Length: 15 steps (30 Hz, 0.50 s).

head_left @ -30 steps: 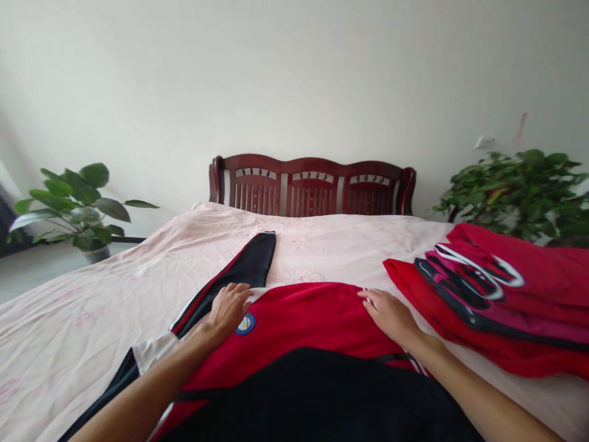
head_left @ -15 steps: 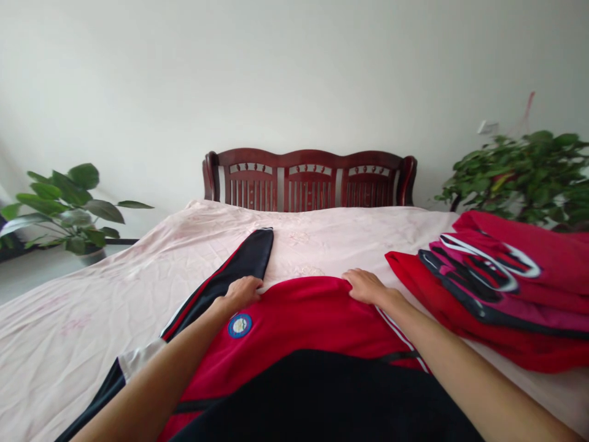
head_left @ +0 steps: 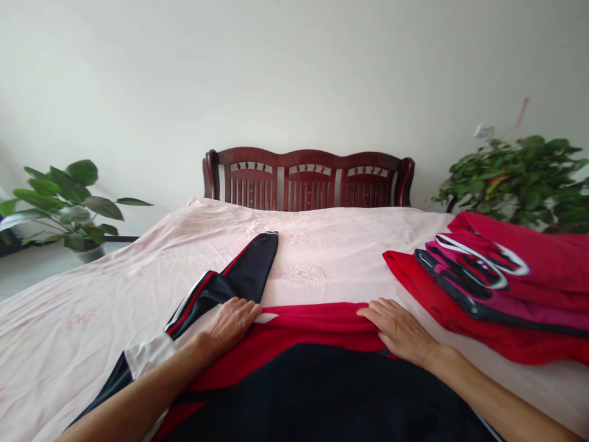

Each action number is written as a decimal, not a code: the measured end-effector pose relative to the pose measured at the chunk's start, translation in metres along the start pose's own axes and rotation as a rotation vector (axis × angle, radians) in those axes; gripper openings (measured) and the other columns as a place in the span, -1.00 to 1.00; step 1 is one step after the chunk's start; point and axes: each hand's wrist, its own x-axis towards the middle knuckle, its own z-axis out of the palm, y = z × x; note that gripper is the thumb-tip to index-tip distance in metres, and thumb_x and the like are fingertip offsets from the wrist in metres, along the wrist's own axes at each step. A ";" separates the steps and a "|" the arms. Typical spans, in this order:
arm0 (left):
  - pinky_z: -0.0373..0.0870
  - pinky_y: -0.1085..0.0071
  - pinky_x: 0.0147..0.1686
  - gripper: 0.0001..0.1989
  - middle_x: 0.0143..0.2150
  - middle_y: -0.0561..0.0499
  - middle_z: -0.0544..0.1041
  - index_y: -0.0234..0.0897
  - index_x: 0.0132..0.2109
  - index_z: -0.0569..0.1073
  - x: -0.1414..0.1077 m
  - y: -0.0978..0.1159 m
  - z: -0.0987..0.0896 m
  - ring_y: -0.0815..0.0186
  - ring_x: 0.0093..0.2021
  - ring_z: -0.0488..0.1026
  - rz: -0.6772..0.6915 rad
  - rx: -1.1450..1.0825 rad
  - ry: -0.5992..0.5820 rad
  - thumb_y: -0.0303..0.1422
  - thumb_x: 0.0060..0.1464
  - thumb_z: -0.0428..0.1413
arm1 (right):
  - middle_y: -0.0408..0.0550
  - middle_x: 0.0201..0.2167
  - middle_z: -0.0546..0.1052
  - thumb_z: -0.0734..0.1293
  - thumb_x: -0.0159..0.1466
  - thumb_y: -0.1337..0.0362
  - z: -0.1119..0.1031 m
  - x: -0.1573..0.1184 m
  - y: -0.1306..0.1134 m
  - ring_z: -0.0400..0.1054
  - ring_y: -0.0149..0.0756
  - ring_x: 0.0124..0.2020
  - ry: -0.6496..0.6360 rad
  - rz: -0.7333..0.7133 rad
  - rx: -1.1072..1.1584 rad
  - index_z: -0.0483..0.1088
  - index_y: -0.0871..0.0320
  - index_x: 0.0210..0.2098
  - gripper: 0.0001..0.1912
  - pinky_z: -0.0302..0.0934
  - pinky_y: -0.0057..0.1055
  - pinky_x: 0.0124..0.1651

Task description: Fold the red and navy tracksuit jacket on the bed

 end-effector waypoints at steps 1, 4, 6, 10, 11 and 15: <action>0.26 0.32 -0.22 -0.75 -0.25 -0.05 0.54 -0.25 -0.15 0.46 -0.002 0.002 -0.005 0.21 -0.26 0.48 0.007 -0.055 -0.023 -0.52 0.27 -0.11 | -0.01 -0.16 0.51 0.18 -0.05 0.62 -0.007 0.001 -0.001 0.33 -0.16 -0.10 -0.064 0.044 0.053 0.45 0.10 0.01 -0.34 0.19 -0.25 0.00; 0.24 0.41 -0.30 -0.80 -0.25 0.04 0.58 -0.18 -0.09 0.47 -0.002 0.002 -0.024 0.27 -0.28 0.51 -0.021 -0.329 -0.143 -0.44 0.21 0.00 | -0.06 -0.15 0.55 0.20 -0.07 0.56 -0.030 0.019 -0.009 0.38 -0.16 -0.09 -0.175 0.168 0.160 0.52 0.04 -0.11 -0.41 0.21 -0.23 0.04; 0.23 0.44 -0.36 -0.79 -0.30 0.08 0.59 -0.12 -0.05 0.50 0.003 -0.007 -0.035 0.29 -0.32 0.52 -0.117 -0.516 -0.186 -0.28 0.19 0.08 | -0.05 -0.16 0.56 0.20 0.02 0.51 -0.041 0.040 -0.021 0.40 -0.17 -0.07 -0.105 0.236 0.203 0.53 0.06 -0.15 -0.53 0.21 -0.25 0.07; 0.31 0.39 -0.10 -0.68 -0.08 -0.04 0.60 -0.14 0.02 0.51 0.016 -0.048 -0.039 0.18 -0.04 0.51 -0.597 -0.559 0.036 -0.17 0.16 0.10 | 0.03 0.00 0.52 0.18 0.26 0.36 -0.033 0.075 -0.058 0.38 -0.18 0.06 -0.005 0.230 0.347 0.44 0.10 0.10 -0.55 0.21 -0.28 0.16; 0.28 0.32 0.00 -0.63 0.03 -0.12 0.56 -0.18 0.06 0.49 0.018 -0.061 -0.037 0.10 0.08 0.45 -0.711 -0.529 0.086 -0.18 0.15 0.10 | 0.04 0.04 0.51 0.20 0.28 0.32 -0.025 0.078 -0.068 0.37 -0.17 0.08 -0.076 0.183 0.391 0.41 0.08 0.15 -0.54 0.21 -0.26 0.16; 0.30 0.09 -0.05 -0.51 -0.01 -0.40 0.53 -0.44 -0.05 0.51 0.009 -0.104 -0.027 -0.25 0.11 0.40 -1.001 -0.555 0.061 -0.10 0.02 0.17 | 0.10 0.09 0.47 0.19 0.31 0.28 0.007 0.075 -0.093 0.37 -0.06 0.12 -0.301 0.109 0.424 0.33 0.03 0.24 -0.49 0.24 -0.14 0.15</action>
